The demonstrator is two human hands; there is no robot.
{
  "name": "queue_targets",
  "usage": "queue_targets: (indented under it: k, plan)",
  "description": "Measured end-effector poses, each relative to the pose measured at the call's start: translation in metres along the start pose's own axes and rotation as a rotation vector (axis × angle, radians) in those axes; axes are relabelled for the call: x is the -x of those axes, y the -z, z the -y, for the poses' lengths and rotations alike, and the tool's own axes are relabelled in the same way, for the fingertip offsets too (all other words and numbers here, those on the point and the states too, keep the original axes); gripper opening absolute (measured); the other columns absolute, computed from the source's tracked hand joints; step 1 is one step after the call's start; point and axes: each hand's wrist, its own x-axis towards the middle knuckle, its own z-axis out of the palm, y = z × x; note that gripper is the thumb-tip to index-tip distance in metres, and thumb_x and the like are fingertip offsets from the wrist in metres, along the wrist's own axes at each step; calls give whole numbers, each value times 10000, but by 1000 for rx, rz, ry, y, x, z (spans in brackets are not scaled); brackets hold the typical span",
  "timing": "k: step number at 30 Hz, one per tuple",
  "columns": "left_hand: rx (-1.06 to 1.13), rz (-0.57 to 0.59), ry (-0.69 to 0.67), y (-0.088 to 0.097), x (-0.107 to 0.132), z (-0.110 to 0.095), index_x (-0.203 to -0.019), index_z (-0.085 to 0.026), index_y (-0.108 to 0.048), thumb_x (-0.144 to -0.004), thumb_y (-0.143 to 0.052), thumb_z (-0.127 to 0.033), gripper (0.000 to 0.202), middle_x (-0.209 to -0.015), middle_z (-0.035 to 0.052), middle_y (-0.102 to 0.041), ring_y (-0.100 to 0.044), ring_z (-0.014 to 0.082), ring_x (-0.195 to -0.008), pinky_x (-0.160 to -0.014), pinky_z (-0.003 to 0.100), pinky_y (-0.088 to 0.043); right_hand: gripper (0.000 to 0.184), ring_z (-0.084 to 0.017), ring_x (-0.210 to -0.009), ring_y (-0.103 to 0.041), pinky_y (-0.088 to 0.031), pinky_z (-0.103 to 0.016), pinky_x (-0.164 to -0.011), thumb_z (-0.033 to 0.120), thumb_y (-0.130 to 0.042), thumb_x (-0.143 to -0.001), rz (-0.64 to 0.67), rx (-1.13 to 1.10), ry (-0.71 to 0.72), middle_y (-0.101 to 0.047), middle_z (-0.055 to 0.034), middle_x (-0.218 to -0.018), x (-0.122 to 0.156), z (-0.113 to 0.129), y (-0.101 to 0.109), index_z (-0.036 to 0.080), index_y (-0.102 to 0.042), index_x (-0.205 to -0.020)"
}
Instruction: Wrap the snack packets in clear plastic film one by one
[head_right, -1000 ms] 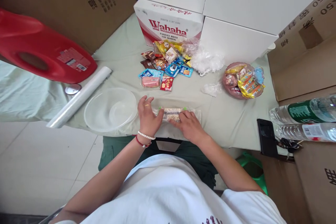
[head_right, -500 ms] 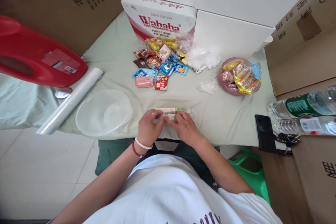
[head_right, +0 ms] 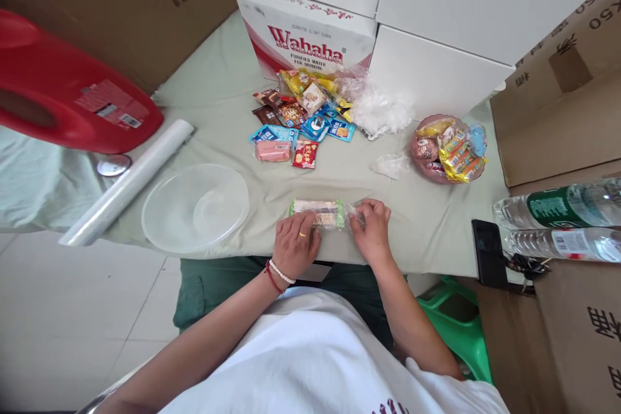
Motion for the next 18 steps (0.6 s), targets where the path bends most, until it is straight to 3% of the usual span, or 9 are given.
queue_targets:
  k: [3, 5, 7, 11, 14, 18]
  plan:
    - [1, 29, 57, -2, 0, 1, -1463, -117, -533, -961, -533, -203, 509, -1261, 204, -696, -643, 317, -1172, -999, 447, -430, 198, -226, -881, -602, -517, -377, -821, 414, -608, -921, 6, -180, -89, -650, -78, -993, -3, 12, 13, 220, -641, -905]
    - [-16, 71, 52, -1, -1, 0, -1469, -138, -541, -957, -534, -198, 515, -1270, 196, -689, -642, 321, -1169, -984, 448, -434, 212, -170, -689, -553, -482, -303, -678, 432, -626, -916, 57, -263, -138, -630, -8, -811, -7, 26, 20, 221, -630, -898]
    - [-47, 94, 31, 1, -2, -1, -1464, -146, -557, -964, -530, -193, 502, -1269, 186, -693, -645, 313, -1164, -967, 439, -438, 204, -150, -628, -528, -456, -277, -631, 421, -635, -919, 93, -284, -124, -626, 16, -752, -12, 46, 20, 217, -641, -903]
    - [-56, 90, -17, 4, -3, -2, -1397, -126, -617, -957, -529, -167, 451, -1264, 191, -703, -647, 304, -1177, -956, 430, -454, 121, -181, -796, -619, -500, -299, -771, 253, -572, -946, 184, -107, 38, -687, -44, -918, -24, 88, -6, 203, -680, -972]
    - [70, 18, -24, 6, 0, 7, -1208, -118, -705, -919, -562, -186, 329, -1197, 205, -713, -652, 319, -1154, -955, 452, -490, 228, -222, -959, -624, -499, -338, -893, 140, -502, -956, 329, 151, 126, -670, -106, -1067, -27, 111, -31, 175, -698, -1066]
    - [415, -115, 1, 13, 16, 28, -973, -217, -717, -905, -529, -159, 208, -1136, 125, -734, -672, 262, -1095, -950, 447, -542, 237, -282, -1113, -542, -454, -410, -1027, 200, -515, -999, 399, 310, 330, -627, -155, -1168, -15, 123, -48, 127, -682, -1150]
